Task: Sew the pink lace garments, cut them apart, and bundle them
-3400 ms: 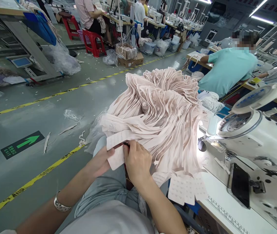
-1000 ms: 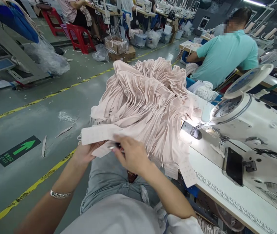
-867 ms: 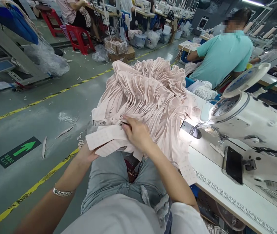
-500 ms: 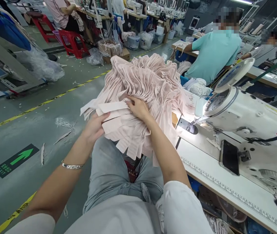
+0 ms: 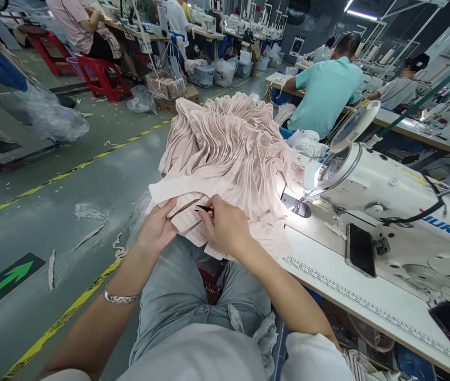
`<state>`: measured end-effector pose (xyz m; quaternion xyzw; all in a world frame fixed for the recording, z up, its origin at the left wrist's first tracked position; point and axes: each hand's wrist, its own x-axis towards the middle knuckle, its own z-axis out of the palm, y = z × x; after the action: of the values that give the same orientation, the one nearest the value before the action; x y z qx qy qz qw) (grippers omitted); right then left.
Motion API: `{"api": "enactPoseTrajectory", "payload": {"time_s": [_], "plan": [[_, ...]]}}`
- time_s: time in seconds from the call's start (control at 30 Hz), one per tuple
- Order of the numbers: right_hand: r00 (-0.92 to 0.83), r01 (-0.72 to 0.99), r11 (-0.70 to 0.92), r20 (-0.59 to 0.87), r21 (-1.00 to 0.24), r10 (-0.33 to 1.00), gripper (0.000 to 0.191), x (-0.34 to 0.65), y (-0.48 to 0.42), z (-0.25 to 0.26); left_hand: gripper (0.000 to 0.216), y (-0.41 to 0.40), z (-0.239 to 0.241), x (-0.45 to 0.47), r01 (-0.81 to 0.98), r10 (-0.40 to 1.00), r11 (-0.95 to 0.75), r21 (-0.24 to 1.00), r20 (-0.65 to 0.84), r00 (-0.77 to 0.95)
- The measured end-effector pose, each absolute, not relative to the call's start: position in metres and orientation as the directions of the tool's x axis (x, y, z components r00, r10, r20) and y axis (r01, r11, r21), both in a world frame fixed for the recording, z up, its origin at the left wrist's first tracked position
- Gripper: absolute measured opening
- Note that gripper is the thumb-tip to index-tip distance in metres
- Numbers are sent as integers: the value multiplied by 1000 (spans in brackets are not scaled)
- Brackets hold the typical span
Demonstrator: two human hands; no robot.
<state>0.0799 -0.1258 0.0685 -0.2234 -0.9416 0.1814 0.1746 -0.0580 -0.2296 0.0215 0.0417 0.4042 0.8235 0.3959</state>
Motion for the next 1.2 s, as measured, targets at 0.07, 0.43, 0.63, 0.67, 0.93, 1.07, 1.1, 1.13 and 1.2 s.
{"api": "enactPoseTrajectory", "payload": {"time_s": [0.07, 0.43, 0.63, 0.67, 0.93, 1.07, 1.1, 1.13, 1.2], "plan": [[-825, 445, 842, 227, -304, 518, 23, 77, -134, 66, 26, -231, 21, -53, -599, 661, -379, 706, -247, -709], [-860, 475, 872, 147, -121, 489, 18, 71, -126, 58, 49, -238, 5, -40, -533, 760, -299, 792, -140, -634], [-805, 506, 814, 182, -287, 565, 19, 85, -120, 49, 55, -242, -7, -20, -84, 672, -69, 994, -16, -741], [-802, 504, 810, 185, -301, 568, 20, 87, -120, 48, 53, -241, -10, -19, -52, 644, -46, 998, -10, -765], [-796, 438, 800, 237, -409, 557, 22, 99, -129, 38, 24, -245, -9, -43, -341, 637, -138, 930, -180, -749], [-789, 461, 806, 245, -371, 564, 23, 96, -134, 38, 39, -247, 1, -42, -559, 707, -300, 773, -213, -674], [-787, 466, 809, 251, -357, 564, 23, 94, -135, 39, 39, -247, 2, -41, -586, 715, -315, 746, -219, -663], [-788, 467, 813, 254, -347, 561, 23, 92, -137, 41, 39, -247, 2, -40, -590, 715, -323, 740, -218, -665], [-800, 461, 824, 248, -329, 546, 24, 88, -139, 43, 42, -246, 1, -38, -580, 698, -343, 739, -212, -683]]}}
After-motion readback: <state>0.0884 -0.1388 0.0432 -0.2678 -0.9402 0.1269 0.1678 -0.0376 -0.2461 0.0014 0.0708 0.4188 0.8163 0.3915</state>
